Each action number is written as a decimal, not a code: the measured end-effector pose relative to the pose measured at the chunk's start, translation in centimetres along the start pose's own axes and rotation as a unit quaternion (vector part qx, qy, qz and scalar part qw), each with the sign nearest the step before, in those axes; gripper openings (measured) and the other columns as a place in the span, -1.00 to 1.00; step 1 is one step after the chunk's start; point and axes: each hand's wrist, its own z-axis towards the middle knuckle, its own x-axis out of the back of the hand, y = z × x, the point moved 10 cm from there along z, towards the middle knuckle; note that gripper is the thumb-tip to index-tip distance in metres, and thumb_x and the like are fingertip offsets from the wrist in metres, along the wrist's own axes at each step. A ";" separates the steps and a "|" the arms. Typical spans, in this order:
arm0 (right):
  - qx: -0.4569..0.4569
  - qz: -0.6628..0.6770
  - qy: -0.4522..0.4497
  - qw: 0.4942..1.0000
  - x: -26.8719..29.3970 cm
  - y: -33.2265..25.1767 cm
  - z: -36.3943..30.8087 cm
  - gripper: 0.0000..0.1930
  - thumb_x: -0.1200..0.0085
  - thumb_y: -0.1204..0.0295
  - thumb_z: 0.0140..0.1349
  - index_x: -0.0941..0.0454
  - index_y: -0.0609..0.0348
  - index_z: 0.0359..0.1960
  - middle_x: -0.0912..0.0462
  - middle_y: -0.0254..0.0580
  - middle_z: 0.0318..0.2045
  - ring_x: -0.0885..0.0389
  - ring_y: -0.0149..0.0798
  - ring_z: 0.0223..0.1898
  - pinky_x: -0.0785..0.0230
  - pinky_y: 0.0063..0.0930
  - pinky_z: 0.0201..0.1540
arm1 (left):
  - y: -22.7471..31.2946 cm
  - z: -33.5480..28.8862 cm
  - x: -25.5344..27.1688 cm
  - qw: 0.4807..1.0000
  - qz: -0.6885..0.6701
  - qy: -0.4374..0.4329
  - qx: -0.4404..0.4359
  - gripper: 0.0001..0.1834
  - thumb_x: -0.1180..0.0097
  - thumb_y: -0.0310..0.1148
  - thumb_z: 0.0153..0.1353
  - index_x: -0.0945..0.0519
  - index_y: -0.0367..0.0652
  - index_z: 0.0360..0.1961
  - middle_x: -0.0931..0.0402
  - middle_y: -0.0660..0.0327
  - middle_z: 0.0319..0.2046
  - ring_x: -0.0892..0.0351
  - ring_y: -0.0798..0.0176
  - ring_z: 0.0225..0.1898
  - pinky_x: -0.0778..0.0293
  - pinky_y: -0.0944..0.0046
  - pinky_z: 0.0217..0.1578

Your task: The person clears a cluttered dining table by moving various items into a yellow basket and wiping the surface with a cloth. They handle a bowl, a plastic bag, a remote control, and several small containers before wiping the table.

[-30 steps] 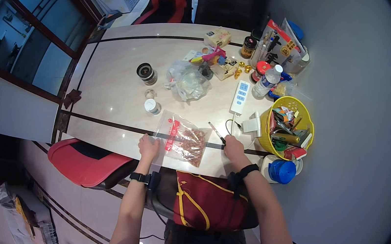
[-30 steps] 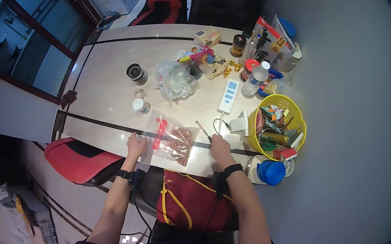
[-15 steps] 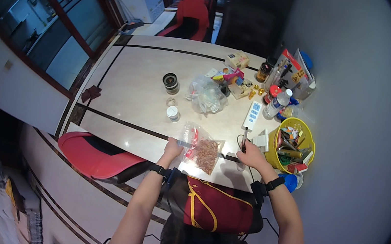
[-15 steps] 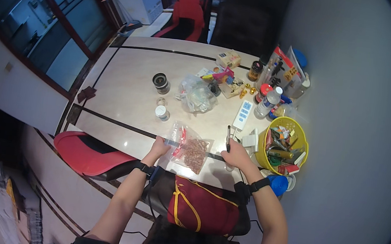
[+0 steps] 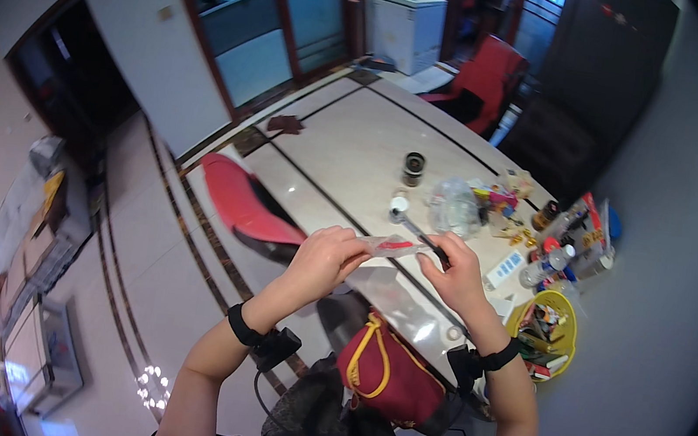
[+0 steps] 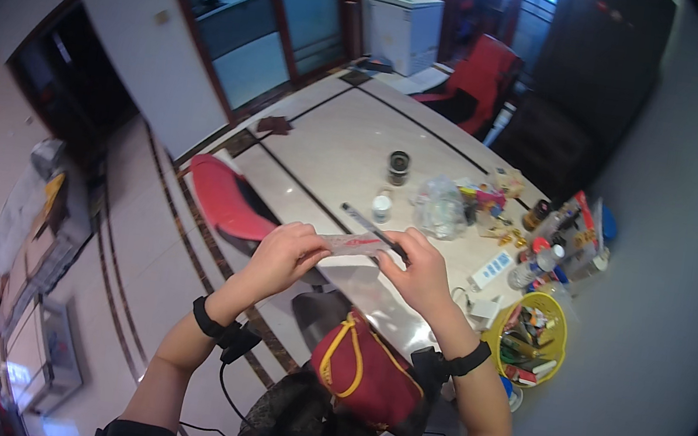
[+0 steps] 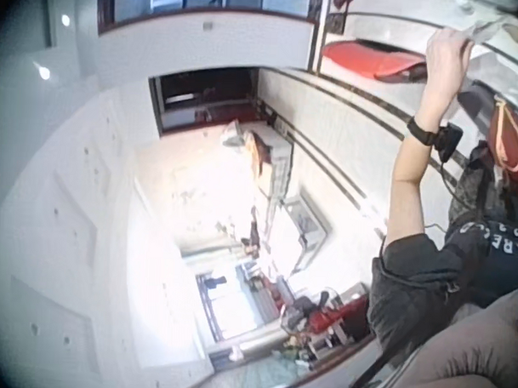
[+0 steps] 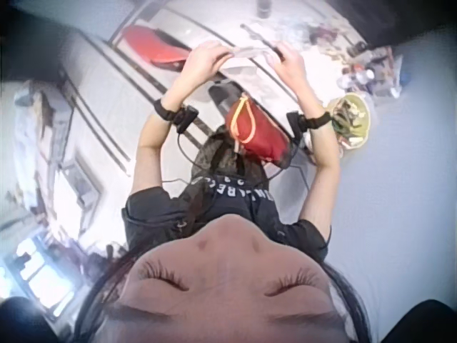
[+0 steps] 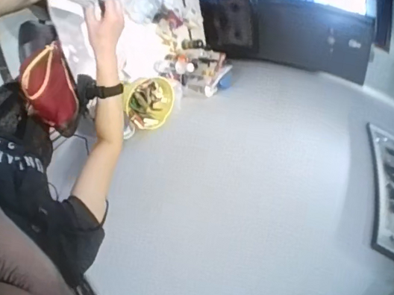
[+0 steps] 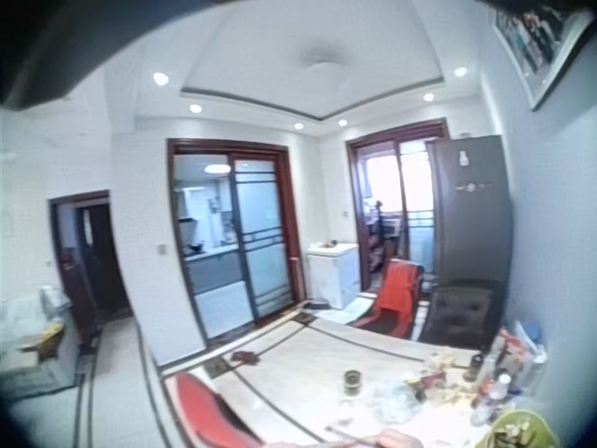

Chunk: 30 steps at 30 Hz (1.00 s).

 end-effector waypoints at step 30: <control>0.229 0.235 -0.604 0.726 -58.0 -48.8 -18.5 -0.87 -0.23 0.47 0.02 -0.59 0.28 -0.46 -0.45 -0.30 -0.55 -0.37 -0.49 -0.52 -0.22 -0.58 -0.45 | -3.3 -65.7 34.2 0.834 0.108 0.344 0.418 -0.88 -0.20 -0.36 0.13 -0.63 -0.18 -0.43 -0.54 0.16 -0.47 -0.57 0.10 -0.41 -0.42 0.17 -0.32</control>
